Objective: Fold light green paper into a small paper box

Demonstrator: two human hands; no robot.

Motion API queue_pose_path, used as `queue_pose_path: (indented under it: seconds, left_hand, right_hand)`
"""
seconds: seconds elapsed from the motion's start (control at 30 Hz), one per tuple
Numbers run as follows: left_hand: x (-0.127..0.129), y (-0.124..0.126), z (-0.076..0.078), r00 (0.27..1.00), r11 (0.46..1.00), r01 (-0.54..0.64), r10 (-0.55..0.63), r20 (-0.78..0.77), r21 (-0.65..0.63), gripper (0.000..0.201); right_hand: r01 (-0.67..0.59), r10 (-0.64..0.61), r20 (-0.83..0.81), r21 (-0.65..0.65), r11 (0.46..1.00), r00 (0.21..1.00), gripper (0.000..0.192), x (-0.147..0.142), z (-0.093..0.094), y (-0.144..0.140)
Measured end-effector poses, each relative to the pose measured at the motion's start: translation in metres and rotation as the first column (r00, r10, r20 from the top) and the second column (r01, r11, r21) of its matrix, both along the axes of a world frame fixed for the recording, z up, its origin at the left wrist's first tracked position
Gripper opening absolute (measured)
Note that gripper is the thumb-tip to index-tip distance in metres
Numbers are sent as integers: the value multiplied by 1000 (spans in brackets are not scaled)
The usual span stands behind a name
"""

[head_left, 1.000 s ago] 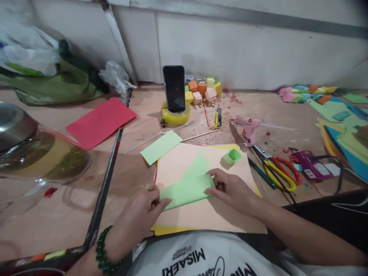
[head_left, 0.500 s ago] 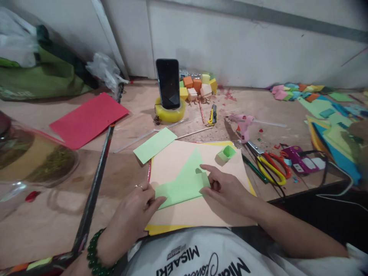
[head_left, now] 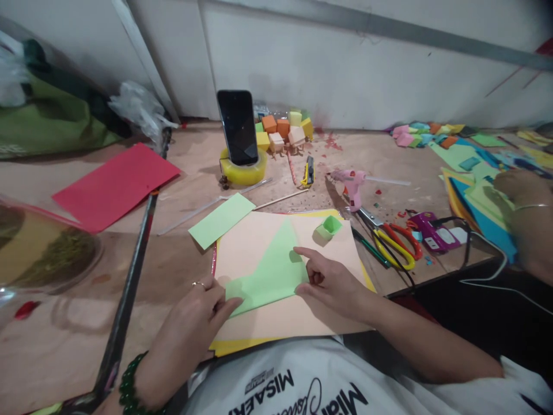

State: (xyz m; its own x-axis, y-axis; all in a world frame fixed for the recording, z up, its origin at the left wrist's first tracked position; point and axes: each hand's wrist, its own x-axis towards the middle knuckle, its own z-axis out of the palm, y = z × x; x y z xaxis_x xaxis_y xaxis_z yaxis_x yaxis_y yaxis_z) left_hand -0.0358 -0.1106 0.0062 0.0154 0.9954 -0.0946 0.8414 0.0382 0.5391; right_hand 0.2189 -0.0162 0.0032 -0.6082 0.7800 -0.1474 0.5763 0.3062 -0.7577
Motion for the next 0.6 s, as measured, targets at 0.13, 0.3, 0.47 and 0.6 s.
queue_pose_path:
  seconds: [0.13, 0.3, 0.47, 0.6]
  left_hand:
    - [-1, 0, -1, 999, 999, 30, -30, -15, 25, 41]
    - [1, -1, 0, 997, 998, 61, -60, -43, 34, 42]
    - [3, -8, -4, 959, 995, 27, 2, -282, 99, 40]
    - [0, -12, -7, 879, 907, 191, 13, -477, 376, 33]
  right_hand:
    - [-13, 13, -31, -7, 1000, 999, 62, 1, -3, 0]
    - [-34, 35, -33, 21, 999, 999, 63, 3, -5, 0]
    - [-69, 65, 28, 173, 983, 998, 72, 6, -10, -2]
    - [-207, 160, 131, 589, 781, 978, 54, 4, -4, -5]
